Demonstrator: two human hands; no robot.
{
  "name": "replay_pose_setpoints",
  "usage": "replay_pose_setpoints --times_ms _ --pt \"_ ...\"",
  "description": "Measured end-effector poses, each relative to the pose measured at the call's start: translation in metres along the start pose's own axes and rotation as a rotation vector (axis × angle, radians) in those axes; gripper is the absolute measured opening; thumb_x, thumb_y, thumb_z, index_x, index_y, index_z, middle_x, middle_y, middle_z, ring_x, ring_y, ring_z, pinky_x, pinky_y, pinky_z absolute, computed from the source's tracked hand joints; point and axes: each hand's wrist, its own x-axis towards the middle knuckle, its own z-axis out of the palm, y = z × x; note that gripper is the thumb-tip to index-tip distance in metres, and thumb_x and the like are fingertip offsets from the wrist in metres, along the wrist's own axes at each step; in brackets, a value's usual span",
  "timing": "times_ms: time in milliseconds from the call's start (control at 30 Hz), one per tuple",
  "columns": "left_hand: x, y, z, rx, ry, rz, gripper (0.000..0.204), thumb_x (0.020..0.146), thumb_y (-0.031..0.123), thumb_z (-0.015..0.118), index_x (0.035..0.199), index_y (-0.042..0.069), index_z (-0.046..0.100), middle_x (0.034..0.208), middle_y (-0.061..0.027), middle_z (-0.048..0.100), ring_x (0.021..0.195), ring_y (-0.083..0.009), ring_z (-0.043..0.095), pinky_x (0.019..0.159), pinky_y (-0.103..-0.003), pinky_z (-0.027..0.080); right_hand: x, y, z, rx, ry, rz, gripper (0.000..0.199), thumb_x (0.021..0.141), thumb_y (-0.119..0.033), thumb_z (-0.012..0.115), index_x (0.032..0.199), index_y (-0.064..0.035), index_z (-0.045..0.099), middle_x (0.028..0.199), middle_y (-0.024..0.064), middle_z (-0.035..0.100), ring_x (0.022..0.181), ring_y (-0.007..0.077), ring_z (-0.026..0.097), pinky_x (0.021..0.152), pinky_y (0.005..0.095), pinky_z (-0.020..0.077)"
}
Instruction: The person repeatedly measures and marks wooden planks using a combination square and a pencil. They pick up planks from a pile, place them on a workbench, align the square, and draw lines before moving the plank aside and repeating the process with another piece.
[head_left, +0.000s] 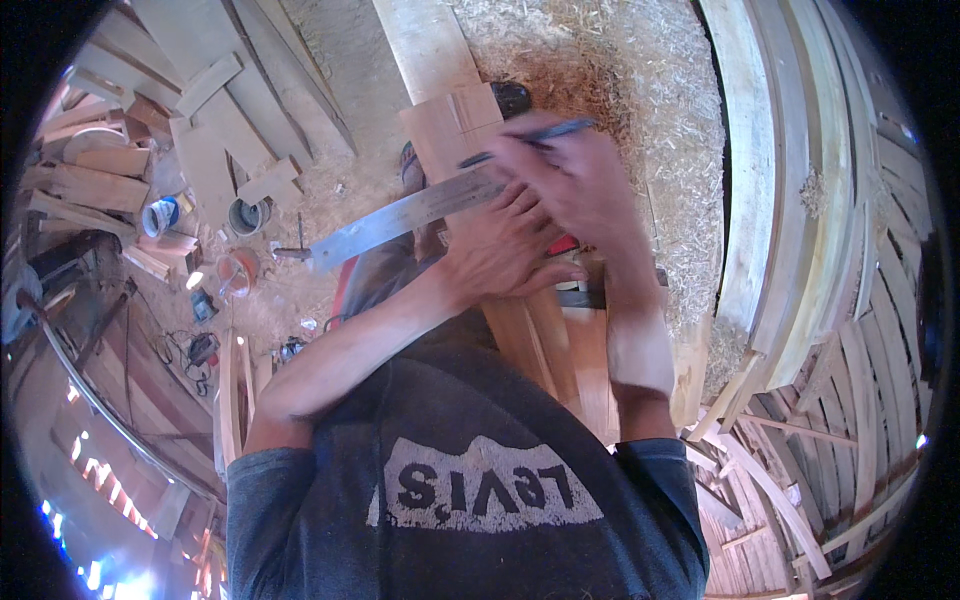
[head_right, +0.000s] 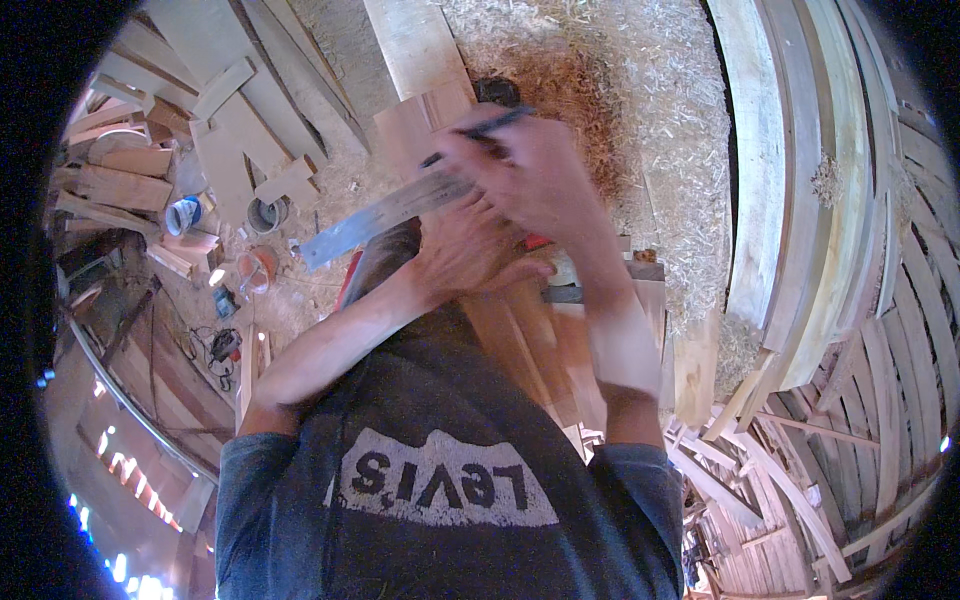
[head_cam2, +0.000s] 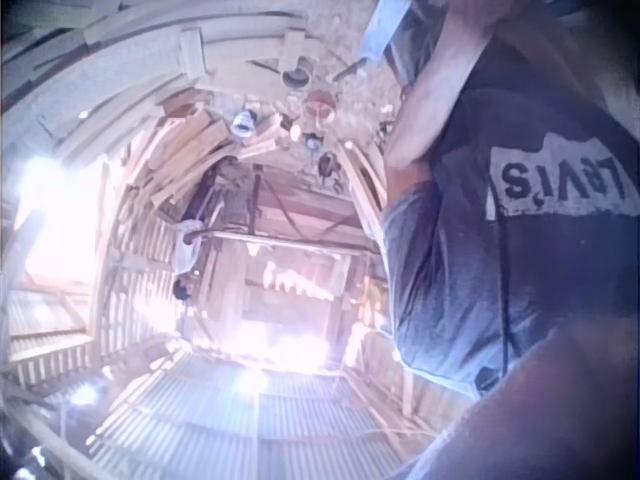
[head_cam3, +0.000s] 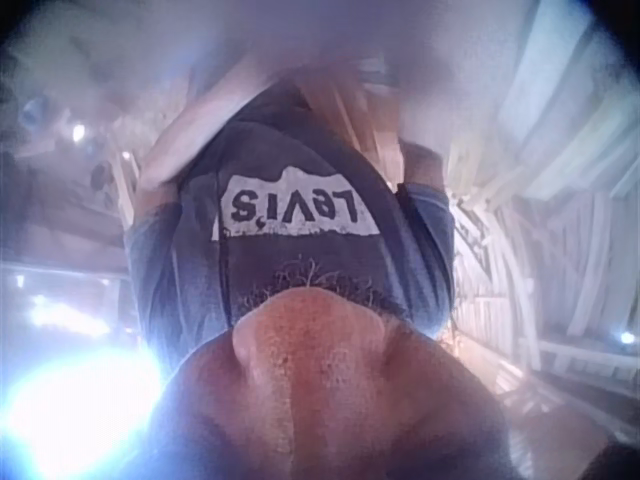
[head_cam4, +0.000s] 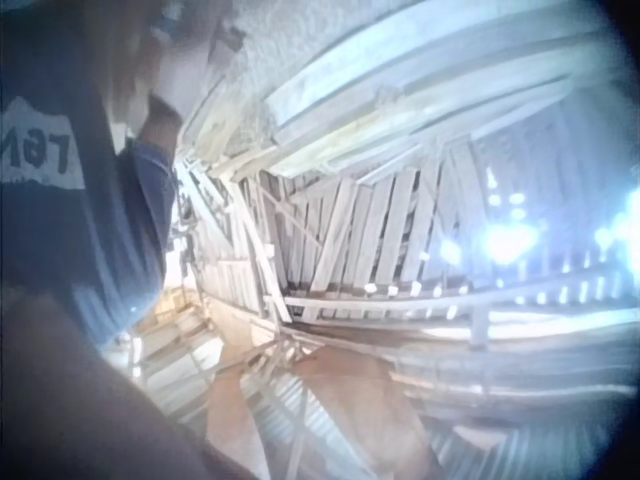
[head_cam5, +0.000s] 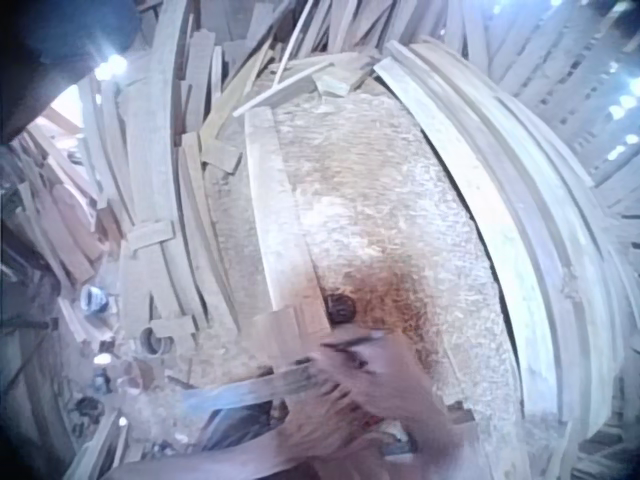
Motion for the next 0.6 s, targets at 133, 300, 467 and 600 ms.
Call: replay_pose_setpoints --times_ms 133,300,467,600 --pt "-0.006 0.004 0.002 -0.102 -0.101 -0.104 0.077 0.099 0.071 0.056 0.142 0.007 0.064 0.14 -0.0199 0.066 0.139 -0.0388 0.054 0.119 -0.052 0.039 0.028 0.018 0.029 -0.26 -0.234 -0.088 0.027 0.103 -0.029 0.07 0.109 -0.0034 0.077 0.084 0.0135 0.078 0.075 0.0223 0.075 0.069 0.0348 0.0569" --pt "-0.007 0.0 0.008 -0.038 0.004 -0.039 0.078 0.1 0.071 0.053 0.139 0.004 0.065 0.142 -0.0215 0.063 0.137 -0.0414 0.055 0.119 -0.054 0.038 0.025 0.007 0.004 -0.58 -0.045 -0.117 0.037 0.1 -0.04 0.069 0.092 -0.0049 0.075 0.077 0.0204 0.071 0.077 0.0411 0.073 0.069 0.0495 0.0566" --pt "-0.007 0.002 0.009 -0.091 -0.005 -0.061 0.079 0.101 0.068 0.054 0.14 0.001 0.063 0.142 -0.0216 0.063 0.143 -0.0393 0.05 0.124 -0.054 0.033 0.028 0.01 0.03 -0.385 -0.204 -0.135 0.025 0.103 -0.029 0.07 0.105 -0.0052 0.077 0.083 0.0123 0.077 0.076 0.0267 0.077 0.068 0.0371 0.0577" --pt "-0.005 0.001 0.007 -0.052 -0.015 -0.047 0.077 0.102 0.066 0.053 0.139 -0.001 0.063 0.147 -0.0207 0.058 0.148 -0.0381 0.044 0.127 -0.054 0.029 0.024 0.015 0.018 -0.359 -0.221 -0.081 0.026 0.103 -0.03 0.069 0.107 -0.0052 0.076 0.085 0.0124 0.078 0.076 0.0267 0.077 0.069 0.0368 0.0577"
